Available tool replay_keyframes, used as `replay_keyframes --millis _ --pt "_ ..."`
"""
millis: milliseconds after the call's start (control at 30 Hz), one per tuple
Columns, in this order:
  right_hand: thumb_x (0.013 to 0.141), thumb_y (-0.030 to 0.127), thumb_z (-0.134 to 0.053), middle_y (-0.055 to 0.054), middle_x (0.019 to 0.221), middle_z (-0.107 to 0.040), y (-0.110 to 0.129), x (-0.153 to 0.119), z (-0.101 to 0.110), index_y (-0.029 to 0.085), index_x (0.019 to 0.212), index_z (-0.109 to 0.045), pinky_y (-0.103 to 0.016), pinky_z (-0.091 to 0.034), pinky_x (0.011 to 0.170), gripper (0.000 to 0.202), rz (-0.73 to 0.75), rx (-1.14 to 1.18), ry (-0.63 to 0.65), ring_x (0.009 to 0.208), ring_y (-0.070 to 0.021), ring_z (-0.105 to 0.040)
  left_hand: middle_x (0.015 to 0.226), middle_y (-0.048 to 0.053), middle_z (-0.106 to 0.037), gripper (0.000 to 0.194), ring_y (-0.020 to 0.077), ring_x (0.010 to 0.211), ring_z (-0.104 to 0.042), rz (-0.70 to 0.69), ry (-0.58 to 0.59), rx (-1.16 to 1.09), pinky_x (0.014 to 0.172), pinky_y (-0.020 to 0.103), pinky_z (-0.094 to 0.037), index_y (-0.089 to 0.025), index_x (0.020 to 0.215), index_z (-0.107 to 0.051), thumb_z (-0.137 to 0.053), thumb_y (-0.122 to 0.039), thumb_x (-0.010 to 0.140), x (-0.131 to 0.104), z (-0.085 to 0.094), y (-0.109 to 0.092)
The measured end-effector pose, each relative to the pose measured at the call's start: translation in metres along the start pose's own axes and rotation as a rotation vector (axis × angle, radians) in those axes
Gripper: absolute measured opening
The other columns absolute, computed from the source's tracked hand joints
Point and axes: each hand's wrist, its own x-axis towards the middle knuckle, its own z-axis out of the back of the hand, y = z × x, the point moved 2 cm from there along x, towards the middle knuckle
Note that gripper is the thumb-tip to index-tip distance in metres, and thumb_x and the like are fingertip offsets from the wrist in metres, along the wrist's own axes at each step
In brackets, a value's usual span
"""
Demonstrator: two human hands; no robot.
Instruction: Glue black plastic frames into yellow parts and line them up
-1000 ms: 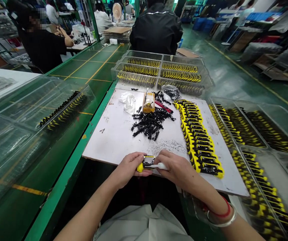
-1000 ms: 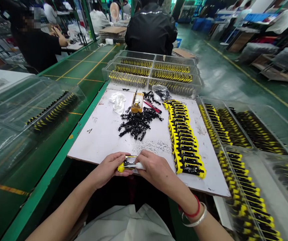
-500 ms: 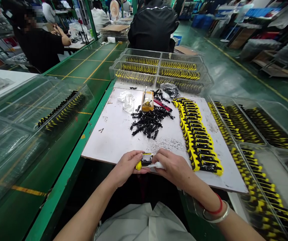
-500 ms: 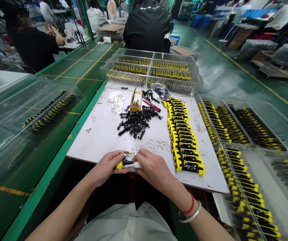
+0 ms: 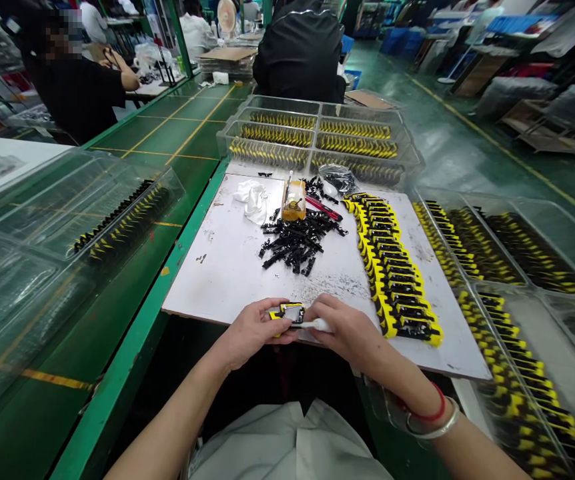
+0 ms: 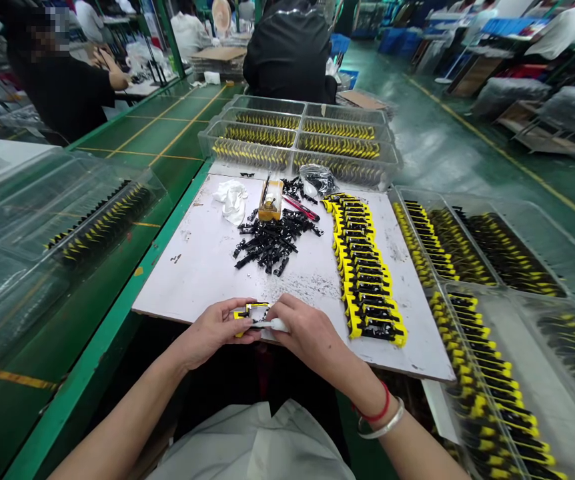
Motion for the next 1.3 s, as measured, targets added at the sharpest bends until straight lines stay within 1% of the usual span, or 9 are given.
replay_keyframes --millis 133,300,433,800,933,1000,1100,1200,1300 --pt "0.089 0.034 -0.053 -0.003 0.092 -0.060 -0.010 -0.004 0.004 0.022 0.105 -0.057 -0.029 -0.044 0.076 0.020 -0.231 0.267 -0.102 0.083 -0.0165 -0.057 0.110 0.012 -0.065 0.053 0.0172 0.085 -0.068 -0.017 0.043 0.017 0.086 0.033 -0.053 -0.013 0.129 -0.046 -0.066 -0.029 0.082 -0.002 0.003 0.000" --pt "0.087 0.051 -0.051 0.000 0.073 -0.059 -0.011 -0.012 -0.001 0.022 0.113 -0.055 -0.021 -0.038 0.048 0.040 -0.549 0.632 0.107 0.060 -0.0123 -0.051 0.108 0.013 -0.066 0.057 0.0199 0.088 -0.069 -0.021 0.095 0.059 0.085 0.033 -0.053 -0.013 0.134 -0.041 -0.063 -0.030 0.084 -0.004 0.003 0.002" --pt "0.083 0.049 -0.056 0.001 0.071 -0.058 -0.002 -0.011 -0.005 0.020 0.107 -0.054 -0.017 -0.027 0.040 0.037 -0.623 0.807 0.190 0.054 -0.0091 -0.044 0.102 0.012 -0.067 0.058 0.0193 0.087 -0.068 -0.040 0.115 0.084 0.085 0.034 -0.053 -0.012 0.135 -0.039 -0.062 -0.031 0.085 -0.003 0.002 0.004" --pt "0.077 0.038 -0.062 0.003 0.071 -0.059 0.002 -0.014 -0.001 0.021 0.097 -0.045 -0.015 -0.024 0.043 0.031 -0.733 0.994 0.194 0.054 -0.0072 -0.046 0.100 0.013 -0.067 0.064 0.0182 0.083 -0.067 -0.052 0.158 0.068 0.083 0.035 -0.052 -0.010 0.137 -0.037 -0.064 -0.031 0.084 -0.001 -0.004 0.007" --pt "0.079 0.040 -0.059 0.001 0.076 -0.061 -0.003 -0.017 -0.002 0.021 0.104 -0.047 -0.019 -0.033 0.045 0.033 -0.672 0.785 0.160 0.054 -0.0101 -0.050 0.096 0.012 -0.068 0.062 0.0187 0.082 -0.068 -0.074 0.137 0.103 0.081 0.035 -0.053 -0.010 0.136 -0.039 -0.064 -0.031 0.083 -0.001 -0.003 0.009" --pt "0.079 0.039 -0.060 -0.002 0.090 -0.062 -0.006 -0.020 -0.001 0.022 0.110 -0.050 -0.026 -0.046 0.060 0.037 -0.561 0.543 0.021 0.070 -0.0154 -0.058 0.094 0.011 -0.068 0.059 0.0191 0.082 -0.068 -0.088 0.116 0.131 0.081 0.035 -0.053 -0.010 0.133 -0.043 -0.064 -0.032 0.083 0.000 -0.003 0.010" --pt "0.080 0.034 -0.063 -0.006 0.108 -0.056 -0.003 -0.025 0.000 0.024 0.112 -0.055 -0.034 -0.046 0.086 0.035 -0.336 0.226 -0.203 0.101 -0.0223 -0.056 0.095 0.011 -0.068 0.057 0.0197 0.081 -0.068 -0.106 0.100 0.140 0.081 0.037 -0.054 -0.012 0.132 -0.044 -0.063 -0.034 0.083 0.002 -0.003 0.012" --pt "0.086 0.029 -0.056 -0.007 0.103 -0.052 0.005 -0.030 -0.001 0.024 0.100 -0.060 -0.030 -0.048 0.079 0.015 -0.230 0.017 -0.250 0.092 -0.0196 -0.058 0.095 0.009 -0.067 0.055 0.0197 0.081 -0.067 -0.136 0.084 0.147 0.081 0.038 -0.054 -0.014 0.131 -0.046 -0.063 -0.036 0.083 0.003 -0.004 0.013" --pt "0.089 0.022 -0.051 -0.006 0.099 -0.053 0.011 -0.032 -0.001 0.024 0.094 -0.059 -0.026 -0.047 0.067 0.010 -0.169 -0.085 -0.155 0.077 -0.0152 -0.059 0.097 0.007 -0.066 0.053 0.0196 0.082 -0.067 -0.162 0.071 0.158 0.082 0.038 -0.054 -0.016 0.129 -0.049 -0.064 -0.036 0.082 0.000 -0.005 0.013"
